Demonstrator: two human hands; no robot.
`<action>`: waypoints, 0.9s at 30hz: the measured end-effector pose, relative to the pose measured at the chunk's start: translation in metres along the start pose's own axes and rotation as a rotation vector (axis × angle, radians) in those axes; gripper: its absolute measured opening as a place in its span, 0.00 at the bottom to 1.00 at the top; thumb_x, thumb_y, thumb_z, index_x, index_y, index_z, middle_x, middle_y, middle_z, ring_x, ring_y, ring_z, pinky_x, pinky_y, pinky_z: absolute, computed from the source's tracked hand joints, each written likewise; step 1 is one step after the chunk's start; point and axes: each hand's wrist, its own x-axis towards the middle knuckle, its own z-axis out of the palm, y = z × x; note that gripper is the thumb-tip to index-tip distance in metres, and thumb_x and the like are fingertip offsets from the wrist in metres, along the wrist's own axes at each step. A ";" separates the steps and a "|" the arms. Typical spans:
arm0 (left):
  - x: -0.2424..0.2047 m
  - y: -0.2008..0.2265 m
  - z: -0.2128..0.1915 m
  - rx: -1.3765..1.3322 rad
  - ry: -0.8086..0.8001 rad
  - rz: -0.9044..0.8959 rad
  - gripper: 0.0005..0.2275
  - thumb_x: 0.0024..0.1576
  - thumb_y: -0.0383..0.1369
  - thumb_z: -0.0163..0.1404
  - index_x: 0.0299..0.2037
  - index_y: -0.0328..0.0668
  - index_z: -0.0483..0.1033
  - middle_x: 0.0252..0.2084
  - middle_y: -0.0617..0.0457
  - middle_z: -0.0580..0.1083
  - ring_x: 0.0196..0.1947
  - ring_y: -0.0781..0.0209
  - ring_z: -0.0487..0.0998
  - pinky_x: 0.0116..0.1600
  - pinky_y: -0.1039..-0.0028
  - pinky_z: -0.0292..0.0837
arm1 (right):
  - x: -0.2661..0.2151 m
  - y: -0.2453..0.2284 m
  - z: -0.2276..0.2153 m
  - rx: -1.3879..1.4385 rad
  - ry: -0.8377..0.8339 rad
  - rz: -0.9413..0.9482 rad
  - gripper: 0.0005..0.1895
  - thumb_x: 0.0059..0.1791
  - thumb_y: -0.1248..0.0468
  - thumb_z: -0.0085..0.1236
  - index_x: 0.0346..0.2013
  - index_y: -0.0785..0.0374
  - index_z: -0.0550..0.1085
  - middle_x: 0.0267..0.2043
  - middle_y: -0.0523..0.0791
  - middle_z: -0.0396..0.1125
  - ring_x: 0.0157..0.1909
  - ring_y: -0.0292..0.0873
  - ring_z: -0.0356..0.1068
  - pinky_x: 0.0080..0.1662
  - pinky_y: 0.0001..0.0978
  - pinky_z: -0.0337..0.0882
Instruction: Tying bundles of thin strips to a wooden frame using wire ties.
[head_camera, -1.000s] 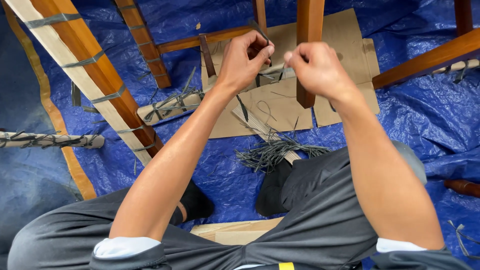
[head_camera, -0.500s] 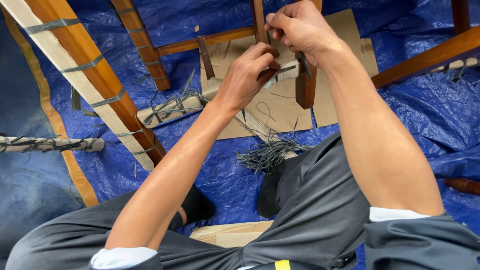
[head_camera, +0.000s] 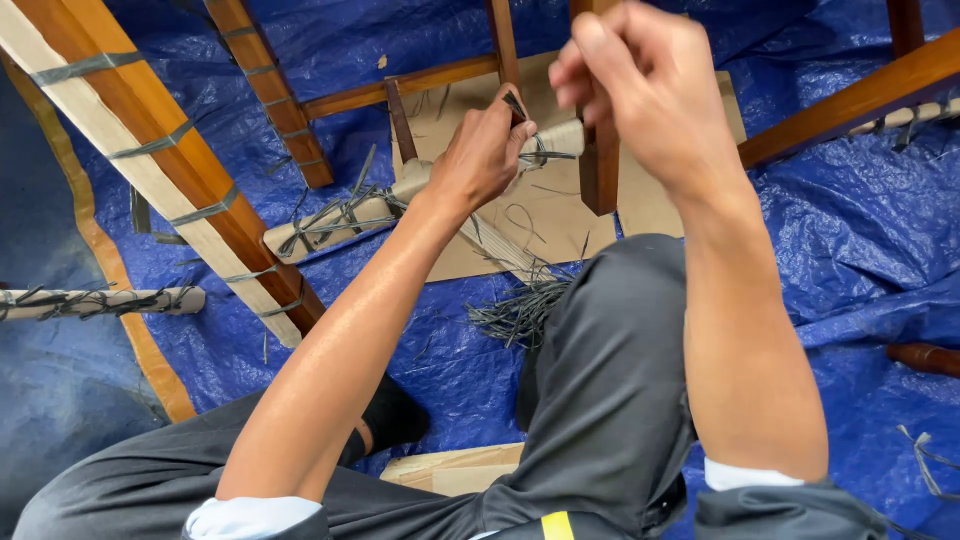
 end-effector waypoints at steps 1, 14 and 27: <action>0.002 -0.002 0.001 0.001 -0.002 0.002 0.08 0.65 0.33 0.48 0.44 0.35 0.66 0.30 0.35 0.76 0.37 0.30 0.76 0.41 0.48 0.67 | -0.017 0.023 -0.004 0.000 0.003 0.000 0.11 0.63 0.61 0.50 0.43 0.65 0.75 0.41 0.42 0.74 0.41 0.33 0.74 0.42 0.25 0.73; 0.012 -0.016 0.009 0.020 0.058 -0.084 0.10 0.61 0.35 0.51 0.41 0.33 0.72 0.36 0.37 0.78 0.41 0.33 0.78 0.45 0.51 0.70 | -0.076 0.237 0.073 0.263 0.048 0.227 0.20 0.57 0.65 0.55 0.61 0.73 0.67 0.58 0.50 0.68 0.59 0.41 0.66 0.58 0.31 0.67; 0.023 -0.032 0.013 -0.390 0.267 -0.112 0.09 0.61 0.29 0.54 0.34 0.32 0.67 0.29 0.52 0.81 0.28 0.67 0.83 0.35 0.69 0.80 | -0.129 0.179 0.032 0.138 -0.039 0.447 0.12 0.57 0.58 0.54 0.41 0.65 0.76 0.31 0.37 0.70 0.34 0.29 0.66 0.37 0.24 0.68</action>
